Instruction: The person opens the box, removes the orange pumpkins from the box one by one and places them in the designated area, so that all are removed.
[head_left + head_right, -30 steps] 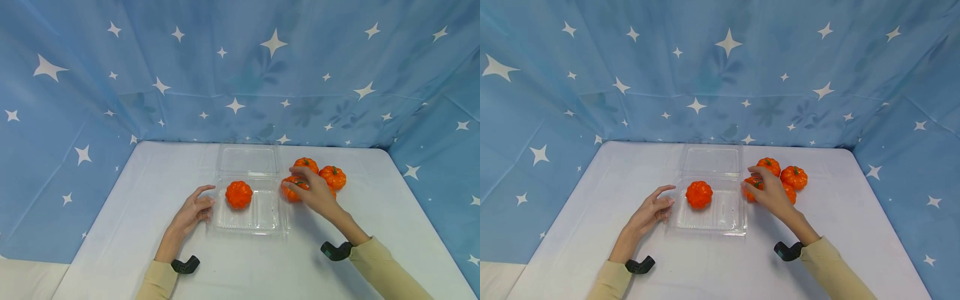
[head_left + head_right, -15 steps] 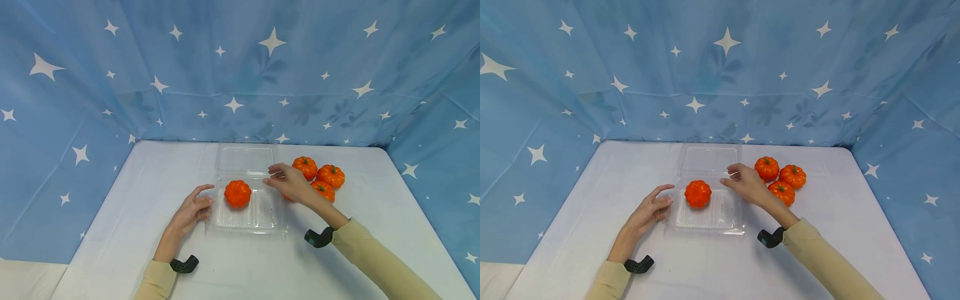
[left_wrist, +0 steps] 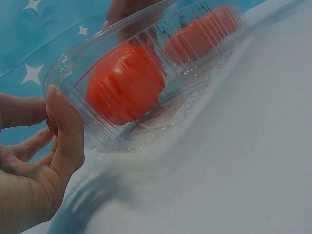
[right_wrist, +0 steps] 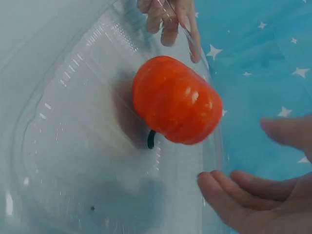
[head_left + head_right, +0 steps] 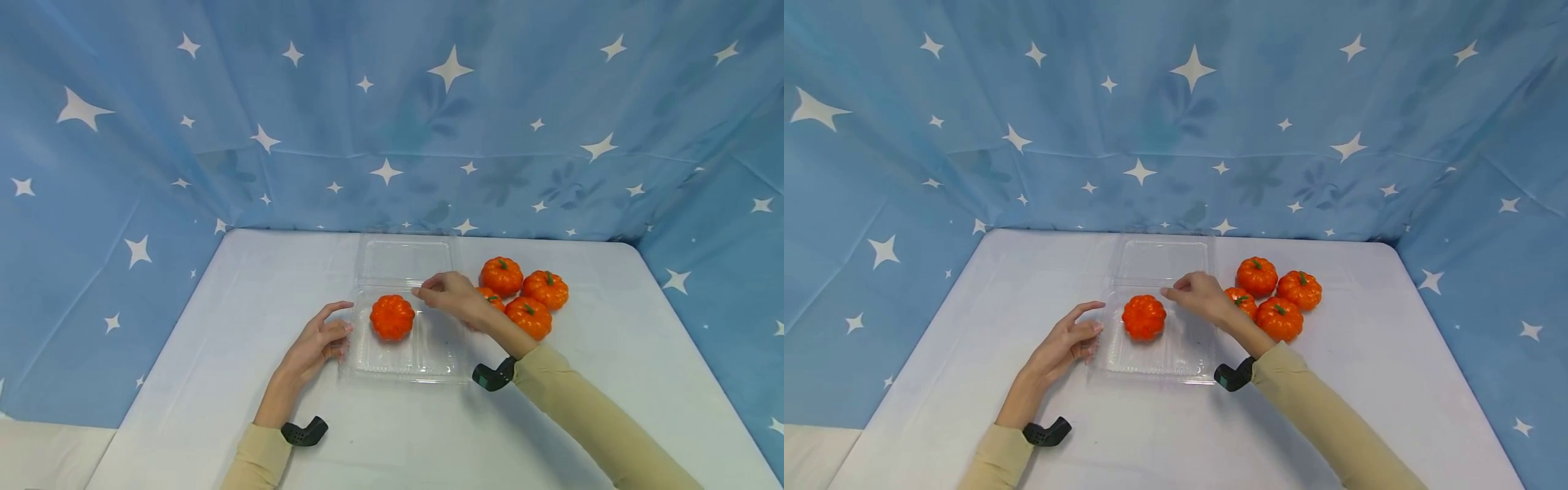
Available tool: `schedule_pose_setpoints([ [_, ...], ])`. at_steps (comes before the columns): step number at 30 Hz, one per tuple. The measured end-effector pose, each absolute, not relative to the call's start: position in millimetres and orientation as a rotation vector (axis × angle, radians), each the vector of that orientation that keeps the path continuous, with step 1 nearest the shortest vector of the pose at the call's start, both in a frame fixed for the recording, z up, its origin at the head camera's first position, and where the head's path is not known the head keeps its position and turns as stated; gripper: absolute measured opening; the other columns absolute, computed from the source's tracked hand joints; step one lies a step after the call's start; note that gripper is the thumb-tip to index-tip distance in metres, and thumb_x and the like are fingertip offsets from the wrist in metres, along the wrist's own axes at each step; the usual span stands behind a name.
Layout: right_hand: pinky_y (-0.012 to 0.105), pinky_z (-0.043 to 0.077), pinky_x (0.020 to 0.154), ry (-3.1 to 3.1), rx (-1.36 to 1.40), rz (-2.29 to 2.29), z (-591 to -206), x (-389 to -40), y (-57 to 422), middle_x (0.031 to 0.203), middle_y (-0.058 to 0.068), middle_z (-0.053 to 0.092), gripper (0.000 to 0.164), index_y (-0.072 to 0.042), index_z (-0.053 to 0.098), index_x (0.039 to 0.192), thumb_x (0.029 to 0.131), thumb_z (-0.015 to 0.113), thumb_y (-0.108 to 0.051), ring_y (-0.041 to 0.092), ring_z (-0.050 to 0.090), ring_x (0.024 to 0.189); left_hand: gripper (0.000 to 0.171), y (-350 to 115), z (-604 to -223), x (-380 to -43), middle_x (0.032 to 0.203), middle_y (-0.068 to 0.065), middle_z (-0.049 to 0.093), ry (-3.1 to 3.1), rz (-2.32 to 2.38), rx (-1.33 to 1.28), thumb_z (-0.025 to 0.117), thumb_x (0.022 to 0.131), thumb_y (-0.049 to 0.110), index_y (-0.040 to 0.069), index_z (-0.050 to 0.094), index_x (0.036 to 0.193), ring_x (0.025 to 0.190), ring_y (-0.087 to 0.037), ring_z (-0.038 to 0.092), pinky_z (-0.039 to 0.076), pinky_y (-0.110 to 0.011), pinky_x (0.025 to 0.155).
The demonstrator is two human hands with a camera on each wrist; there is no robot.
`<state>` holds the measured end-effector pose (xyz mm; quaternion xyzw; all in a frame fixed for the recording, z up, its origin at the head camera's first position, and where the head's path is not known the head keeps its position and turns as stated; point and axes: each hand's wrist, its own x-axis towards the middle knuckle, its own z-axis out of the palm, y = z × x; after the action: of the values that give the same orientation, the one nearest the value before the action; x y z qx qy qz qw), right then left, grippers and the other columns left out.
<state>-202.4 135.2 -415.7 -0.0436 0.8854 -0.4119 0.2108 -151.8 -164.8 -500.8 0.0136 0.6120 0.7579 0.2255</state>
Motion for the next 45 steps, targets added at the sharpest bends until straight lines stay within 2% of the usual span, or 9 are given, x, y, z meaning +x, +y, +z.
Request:
schedule_pose_setpoints([
  [6,0.036,0.060,0.086,2.458,-0.136,-0.987,-423.3,-206.7,121.4,0.086,0.009,0.075,0.047,0.001,0.075,0.108,0.103,0.059,-0.042,0.021,0.072,0.082,0.057,-164.6,-501.9,-153.1,0.080,0.002,0.056,1.690,2.087,0.044,0.059,0.103,0.008,0.009,0.034,0.155,0.062,-0.011,0.051,0.051,-0.022,0.056],
  [11,0.032,0.062,0.067,2.436,-0.149,-0.924,-427.5,-208.3,110.6,0.070,0.011,0.070,0.053,0.003,0.071,0.096,0.107,0.049,-0.044,0.021,0.071,0.062,0.056,-163.7,-502.1,-153.7,0.079,0.002,0.056,1.684,2.094,0.044,0.059,0.103,0.008,0.009,0.035,0.154,0.061,-0.011,0.051,0.051,-0.022,0.055],
  [15,0.034,0.061,0.059,2.407,-0.167,-0.892,-430.0,-207.9,105.2,0.066,0.013,0.066,0.054,0.001,0.065,0.086,0.108,0.047,-0.045,0.024,0.069,0.056,0.056,-162.1,-502.9,-154.1,0.078,0.002,0.056,1.672,2.097,0.038,0.059,0.103,0.007,0.009,0.035,0.154,0.060,-0.011,0.051,0.051,-0.023,0.055],
  [19,0.036,0.062,0.059,2.385,-0.194,-0.888,-430.6,-206.6,101.9,0.069,0.016,0.069,0.057,0.003,0.065,0.083,0.108,0.048,-0.046,0.028,0.071,0.060,0.056,-161.2,-503.3,-154.0,0.078,0.002,0.056,1.665,2.107,0.027,0.059,0.103,0.006,0.008,0.036,0.154,0.060,-0.011,0.051,0.050,-0.024,0.054],
  [22,0.038,0.062,0.061,2.376,-0.226,-0.903,-431.3,-204.7,100.3,0.070,0.018,0.071,0.061,0.005,0.068,0.083,0.108,0.047,-0.046,0.031,0.072,0.063,0.056,-161.4,-502.6,-153.4,0.078,0.002,0.055,1.664,2.117,0.025,0.059,0.102,0.006,0.008,0.037,0.154,0.060,-0.011,0.051,0.050,-0.023,0.054],
  [26,0.036,0.060,0.063,2.365,-0.272,-0.893,-433.8,-202.3,96.7,0.068,0.013,0.069,0.058,0.003,0.072,0.082,0.107,0.050,-0.045,0.029,0.070,0.063,0.056,-162.6,-502.1,-152.4,0.078,0.002,0.056,1.667,2.119,0.035,0.059,0.103,0.006,0.008,0.037,0.154,0.060,-0.011,0.050,0.050,-0.022,0.054],
  [30,0.034,0.058,0.069,2.342,-0.312,-0.861,-435.9,-200.4,91.5,0.073,0.007,0.067,0.049,-0.002,0.074,0.092,0.104,0.056,-0.047,0.023,0.066,0.068,0.056,-163.7,-502.3,-151.9,0.078,0.002,0.057,1.675,2.117,0.046,0.057,0.103,0.006,0.009,0.035,0.155,0.059,-0.010,0.050,0.050,-0.021,0.055],
  [35,0.038,0.060,0.078,2.263,-0.362,-0.894,-434.8,-195.1,88.3,0.088,0.007,0.069,0.041,-0.004,0.067,0.110,0.100,0.065,-0.043,0.022,0.066,0.077,0.057,-163.8,-503.1,-151.9,0.077,0.002,0.056,1.681,2.116,0.068,0.056,0.104,0.007,0.008,0.033,0.156,0.056,-0.011,0.051,0.051,-0.021,0.055],
  [45,0.038,0.060,0.080,2.150,-0.414,-0.940,-431.6,-181.2,87.1,0.099,0.006,0.069,0.049,-0.005,0.056,0.121,0.095,0.072,-0.044,0.024,0.070,0.079,0.056,-163.9,-502.4,-151.3,0.077,0.001,0.056,1.682,2.118,0.082,0.057,0.104,0.007,0.008,0.035,0.155,0.056,-0.011,0.052,0.052,-0.022,0.055],
])
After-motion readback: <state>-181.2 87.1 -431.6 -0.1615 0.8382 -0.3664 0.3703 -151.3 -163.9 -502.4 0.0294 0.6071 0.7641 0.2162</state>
